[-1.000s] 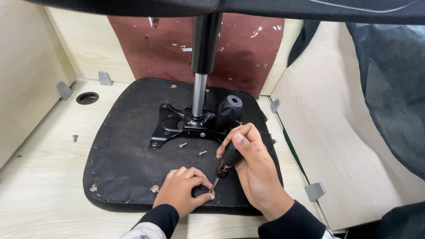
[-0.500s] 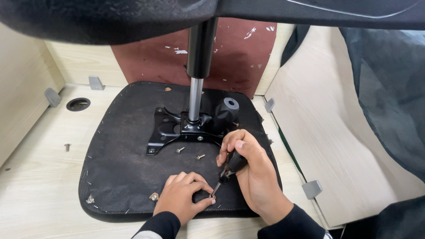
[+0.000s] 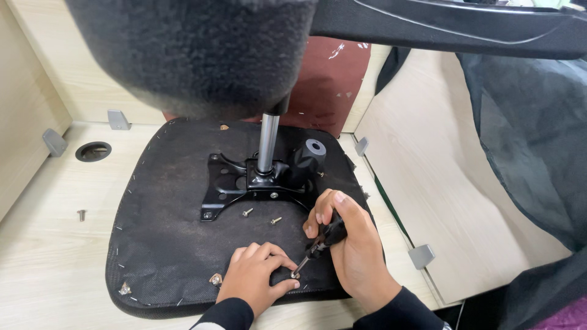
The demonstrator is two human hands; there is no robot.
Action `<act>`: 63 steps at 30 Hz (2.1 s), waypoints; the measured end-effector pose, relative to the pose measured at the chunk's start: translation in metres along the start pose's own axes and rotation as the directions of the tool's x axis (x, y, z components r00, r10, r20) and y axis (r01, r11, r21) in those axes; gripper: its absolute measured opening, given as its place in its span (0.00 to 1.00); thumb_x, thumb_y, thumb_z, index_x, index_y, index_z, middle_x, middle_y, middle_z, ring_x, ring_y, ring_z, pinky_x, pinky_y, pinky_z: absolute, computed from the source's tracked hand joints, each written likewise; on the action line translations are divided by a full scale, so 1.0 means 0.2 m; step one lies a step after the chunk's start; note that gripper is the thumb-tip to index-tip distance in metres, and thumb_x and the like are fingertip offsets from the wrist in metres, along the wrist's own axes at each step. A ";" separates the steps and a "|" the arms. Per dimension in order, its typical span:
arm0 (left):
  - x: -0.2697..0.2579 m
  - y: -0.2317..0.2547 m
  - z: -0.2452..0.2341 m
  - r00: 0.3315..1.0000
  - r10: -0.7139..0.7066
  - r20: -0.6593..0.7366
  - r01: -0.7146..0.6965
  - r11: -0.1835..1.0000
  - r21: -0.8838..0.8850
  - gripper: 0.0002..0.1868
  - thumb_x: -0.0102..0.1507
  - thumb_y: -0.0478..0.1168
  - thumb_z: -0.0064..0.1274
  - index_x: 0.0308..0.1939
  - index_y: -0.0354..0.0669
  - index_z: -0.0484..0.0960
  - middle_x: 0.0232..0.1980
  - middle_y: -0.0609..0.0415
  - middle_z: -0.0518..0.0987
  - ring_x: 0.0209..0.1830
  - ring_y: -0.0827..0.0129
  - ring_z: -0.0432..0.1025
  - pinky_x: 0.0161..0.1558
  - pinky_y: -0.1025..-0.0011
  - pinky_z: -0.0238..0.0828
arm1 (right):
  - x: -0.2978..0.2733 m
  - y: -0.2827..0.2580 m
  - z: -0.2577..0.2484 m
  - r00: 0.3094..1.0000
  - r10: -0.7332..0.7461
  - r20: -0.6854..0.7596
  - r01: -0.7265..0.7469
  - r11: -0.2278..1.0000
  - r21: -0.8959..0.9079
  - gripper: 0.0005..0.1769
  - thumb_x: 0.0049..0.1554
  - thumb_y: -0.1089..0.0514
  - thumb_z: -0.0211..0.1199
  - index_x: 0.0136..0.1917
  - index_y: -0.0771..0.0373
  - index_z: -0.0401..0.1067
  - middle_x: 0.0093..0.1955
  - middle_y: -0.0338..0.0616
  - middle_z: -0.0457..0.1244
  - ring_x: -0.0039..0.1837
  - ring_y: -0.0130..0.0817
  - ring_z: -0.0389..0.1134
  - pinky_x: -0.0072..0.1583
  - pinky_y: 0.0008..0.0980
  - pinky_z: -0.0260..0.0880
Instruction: The person uses a screwdriver to tighten screws into the underside of an office chair seat, securing the seat to its metal mounting plate. The person rotates the chair to access different screw locations and continues tightening until the seat is firmly attached.
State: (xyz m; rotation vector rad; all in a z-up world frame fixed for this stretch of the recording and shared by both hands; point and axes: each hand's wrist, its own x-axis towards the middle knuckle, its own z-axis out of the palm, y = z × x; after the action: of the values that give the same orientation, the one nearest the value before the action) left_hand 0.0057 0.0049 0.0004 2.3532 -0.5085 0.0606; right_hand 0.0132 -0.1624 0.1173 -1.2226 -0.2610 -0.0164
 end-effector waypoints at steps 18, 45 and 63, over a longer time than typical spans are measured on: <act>-0.01 -0.02 0.01 0.999 0.039 -0.037 -0.039 0.999 0.005 0.14 0.54 0.53 0.64 0.41 0.60 0.89 0.47 0.68 0.78 0.48 0.70 0.69 0.59 0.63 0.57 | -0.06 0.03 0.02 0.998 0.010 -0.064 -0.012 0.999 -0.030 0.15 0.63 0.50 0.55 0.43 0.64 0.64 0.41 0.47 0.61 0.45 0.37 0.64 0.51 0.36 0.66; 0.01 -0.01 0.04 0.998 -0.028 -0.063 0.029 0.999 0.014 0.14 0.51 0.53 0.67 0.39 0.61 0.88 0.46 0.69 0.77 0.51 0.69 0.70 0.58 0.63 0.58 | -0.05 -0.04 -0.09 0.980 0.027 0.197 -0.031 0.999 0.015 0.21 0.63 0.51 0.50 0.31 0.64 0.62 0.38 0.48 0.58 0.45 0.41 0.62 0.58 0.41 0.66; 0.02 0.05 0.05 0.991 -0.113 -0.072 0.119 0.990 0.072 0.14 0.51 0.55 0.65 0.38 0.62 0.89 0.46 0.70 0.78 0.50 0.70 0.70 0.57 0.65 0.58 | 0.02 -0.07 -0.17 0.963 0.203 0.175 -0.172 0.969 -0.176 0.16 0.65 0.47 0.53 0.45 0.62 0.67 0.42 0.42 0.64 0.49 0.28 0.66 0.55 0.28 0.66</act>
State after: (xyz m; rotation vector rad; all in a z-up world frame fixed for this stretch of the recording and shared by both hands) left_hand 0.0050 -0.0089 -0.0002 2.4415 -0.3409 0.1075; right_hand 0.0209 -0.1979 0.1205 -1.4065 -0.3145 0.2513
